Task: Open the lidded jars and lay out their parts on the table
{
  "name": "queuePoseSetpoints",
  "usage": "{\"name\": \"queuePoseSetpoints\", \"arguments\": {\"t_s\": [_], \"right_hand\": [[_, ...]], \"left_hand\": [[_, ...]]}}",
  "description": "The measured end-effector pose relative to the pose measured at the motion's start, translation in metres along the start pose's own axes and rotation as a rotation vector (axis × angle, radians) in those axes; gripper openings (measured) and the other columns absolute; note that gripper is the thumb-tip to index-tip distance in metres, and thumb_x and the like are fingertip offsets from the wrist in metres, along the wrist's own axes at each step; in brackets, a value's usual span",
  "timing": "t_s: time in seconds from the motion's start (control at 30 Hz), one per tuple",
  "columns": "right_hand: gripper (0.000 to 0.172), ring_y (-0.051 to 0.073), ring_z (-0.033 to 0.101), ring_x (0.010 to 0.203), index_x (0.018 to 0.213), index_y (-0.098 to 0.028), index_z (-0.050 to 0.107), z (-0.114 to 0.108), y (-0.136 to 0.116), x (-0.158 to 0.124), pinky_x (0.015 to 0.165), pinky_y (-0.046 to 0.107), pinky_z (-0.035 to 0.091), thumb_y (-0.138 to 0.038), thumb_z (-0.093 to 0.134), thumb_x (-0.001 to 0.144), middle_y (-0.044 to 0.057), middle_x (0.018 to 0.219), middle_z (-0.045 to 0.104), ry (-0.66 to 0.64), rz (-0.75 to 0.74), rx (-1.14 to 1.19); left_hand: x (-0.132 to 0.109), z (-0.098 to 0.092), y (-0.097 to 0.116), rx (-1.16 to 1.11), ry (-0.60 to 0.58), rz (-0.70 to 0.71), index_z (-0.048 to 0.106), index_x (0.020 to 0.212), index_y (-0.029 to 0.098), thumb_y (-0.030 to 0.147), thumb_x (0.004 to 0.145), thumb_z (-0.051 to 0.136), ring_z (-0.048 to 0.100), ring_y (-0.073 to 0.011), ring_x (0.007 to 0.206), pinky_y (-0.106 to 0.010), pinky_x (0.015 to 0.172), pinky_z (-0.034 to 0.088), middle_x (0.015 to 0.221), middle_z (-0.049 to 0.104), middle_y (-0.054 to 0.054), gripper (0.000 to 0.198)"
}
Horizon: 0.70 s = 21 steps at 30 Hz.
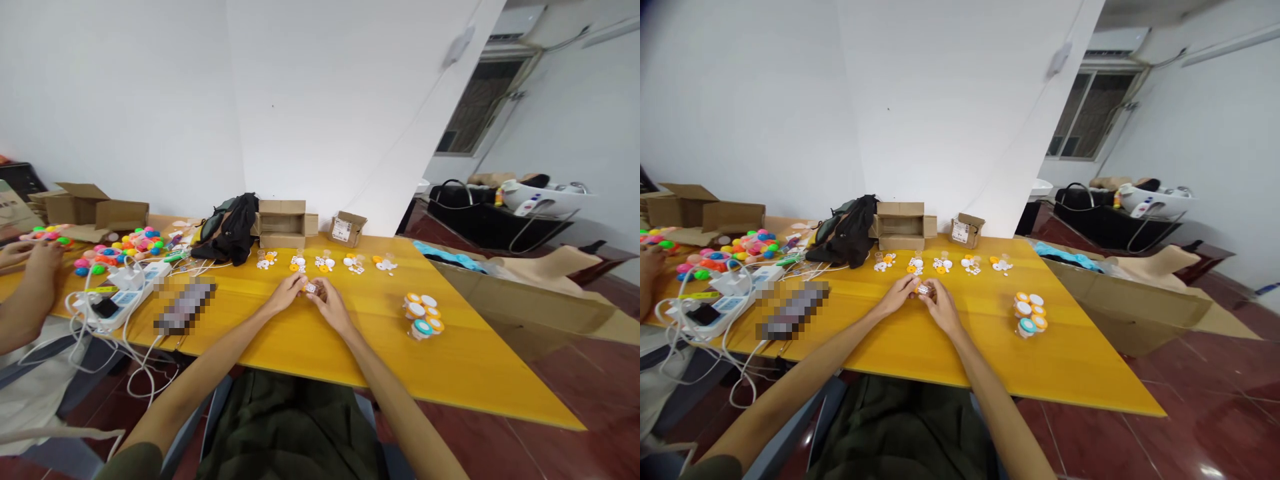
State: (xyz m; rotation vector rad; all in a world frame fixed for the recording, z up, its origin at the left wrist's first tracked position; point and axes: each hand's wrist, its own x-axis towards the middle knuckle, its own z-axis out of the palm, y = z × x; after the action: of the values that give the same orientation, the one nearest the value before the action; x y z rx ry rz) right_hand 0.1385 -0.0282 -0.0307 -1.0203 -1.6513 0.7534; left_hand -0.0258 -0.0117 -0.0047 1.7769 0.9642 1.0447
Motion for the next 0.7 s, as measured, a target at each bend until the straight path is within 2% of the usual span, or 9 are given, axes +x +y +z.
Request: {"name": "queuePoseSetpoints", "arguments": {"t_s": [0.17,0.37,0.5,0.7], "right_hand": [[0.029,0.019,0.061,0.072,0.091,-0.024,0.057,0.0,-0.003,0.0,0.072,0.033,0.052,-0.048,0.063,0.076,0.001,0.084,0.068,-0.025,0.031,0.054],[0.03,0.018,0.061,0.069,0.09,-0.023,0.06,-0.001,-0.007,-0.001,0.068,0.031,0.051,-0.049,0.064,0.077,0.001,0.083,0.069,-0.001,0.04,0.055],[0.03,0.018,0.061,0.07,0.09,-0.023,0.061,0.0,-0.007,-0.001,0.068,0.031,0.05,-0.05,0.063,0.079,0.002,0.084,0.069,0.047,0.016,0.031],[0.025,0.018,0.058,0.07,0.09,-0.022,0.062,-0.001,-0.009,-0.003,0.066,0.028,0.047,-0.046,0.06,0.083,0.001,0.079,0.065,0.156,-0.037,-0.051]], "left_hand": [[0.0,0.001,0.004,0.012,0.014,-0.004,0.052,0.079,0.02,0.067,0.088,0.046,0.046,-0.0125,0.065,-0.026,0.067,0.043,0.069,0.05,0.004,0.049],[-0.001,0.001,0.006,0.053,0.045,-0.009,0.052,0.077,0.02,0.064,0.089,0.046,0.045,-0.0126,0.064,-0.026,0.066,0.042,0.067,0.05,0.004,0.047],[0.001,0.0,0.001,0.039,0.106,-0.01,0.055,0.076,0.019,0.061,0.09,0.05,0.049,-0.0132,0.064,-0.026,0.064,0.043,0.066,0.053,0.003,0.044],[0.007,-0.008,-0.004,-0.198,0.281,-0.058,0.055,0.076,0.02,0.064,0.086,0.059,0.05,-0.0115,0.06,-0.024,0.061,0.044,0.063,0.053,0.004,0.045]]}}
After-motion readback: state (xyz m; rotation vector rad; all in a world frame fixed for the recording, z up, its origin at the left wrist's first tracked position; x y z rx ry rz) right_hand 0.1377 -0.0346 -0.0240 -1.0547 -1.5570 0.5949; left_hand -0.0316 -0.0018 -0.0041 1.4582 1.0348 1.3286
